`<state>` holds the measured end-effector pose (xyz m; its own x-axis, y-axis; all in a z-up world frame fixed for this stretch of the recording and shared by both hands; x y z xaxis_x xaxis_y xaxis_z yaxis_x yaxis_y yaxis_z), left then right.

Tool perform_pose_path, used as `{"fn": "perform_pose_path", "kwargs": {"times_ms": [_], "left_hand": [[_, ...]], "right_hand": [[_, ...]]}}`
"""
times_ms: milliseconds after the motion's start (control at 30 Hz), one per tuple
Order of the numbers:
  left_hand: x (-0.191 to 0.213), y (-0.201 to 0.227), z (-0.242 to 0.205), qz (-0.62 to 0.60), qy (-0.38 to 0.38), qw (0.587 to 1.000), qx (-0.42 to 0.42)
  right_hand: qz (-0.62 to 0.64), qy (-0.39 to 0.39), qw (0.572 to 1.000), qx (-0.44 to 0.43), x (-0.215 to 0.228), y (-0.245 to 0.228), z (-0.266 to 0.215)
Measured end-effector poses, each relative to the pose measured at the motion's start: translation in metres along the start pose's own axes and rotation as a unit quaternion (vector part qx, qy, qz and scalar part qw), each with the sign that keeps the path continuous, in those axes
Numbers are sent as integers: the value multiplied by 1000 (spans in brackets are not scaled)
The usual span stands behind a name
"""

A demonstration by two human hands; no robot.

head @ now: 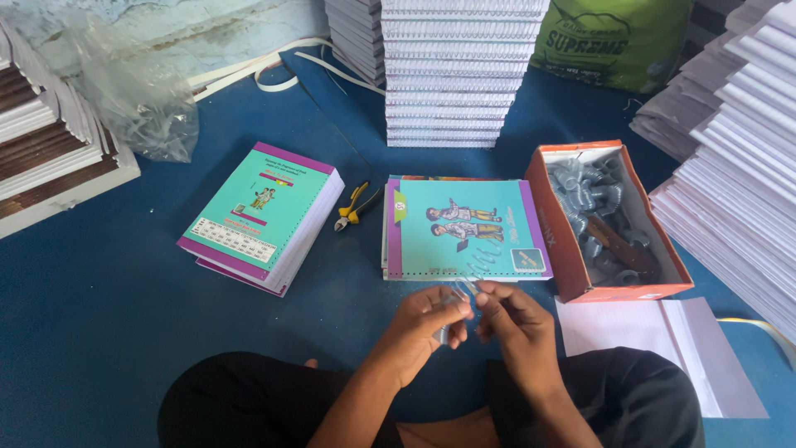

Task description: The person sits on the floor and inserts a plastic spiral binding wire into the punched holes of a notebook. They then close the spiral to secure the pages and place the finished notebook on a stack.

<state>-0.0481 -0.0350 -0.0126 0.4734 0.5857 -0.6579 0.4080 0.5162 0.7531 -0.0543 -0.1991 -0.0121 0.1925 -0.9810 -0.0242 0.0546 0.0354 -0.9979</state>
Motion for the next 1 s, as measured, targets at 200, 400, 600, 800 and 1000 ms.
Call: {"fn": "perform_pose_path", "kwargs": {"times_ms": [200, 400, 600, 800, 1000], "left_hand": [[1, -2, 0, 1, -27, 999, 22], [2, 1, 0, 68, -52, 995, 44], [1, 14, -3, 64, -26, 996, 58], [3, 30, -6, 56, 5, 998, -13], [10, 39, -10, 152, 30, 988, -15]], "right_hand": [[-51, -28, 998, 33, -6, -16, -1], [-66, -91, 993, -33, -3, -20, 3], [95, -28, 993, -59, 20, -6, 5], [165, 55, 983, -62, 51, -5, 5], [198, 66, 977, -36, 71, -17, 9]]}}
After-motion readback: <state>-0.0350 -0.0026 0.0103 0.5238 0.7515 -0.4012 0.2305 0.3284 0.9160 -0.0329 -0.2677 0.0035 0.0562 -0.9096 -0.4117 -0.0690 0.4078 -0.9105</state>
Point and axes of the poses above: each hand's wrist, its own z-axis towards the middle knuckle, its own x-axis out of the back of the hand, y = z × x, the point moved 5 cm from there along z, towards the middle knuckle, and after that the axes turned 15 degrees about -y, right-handed, at the moved point
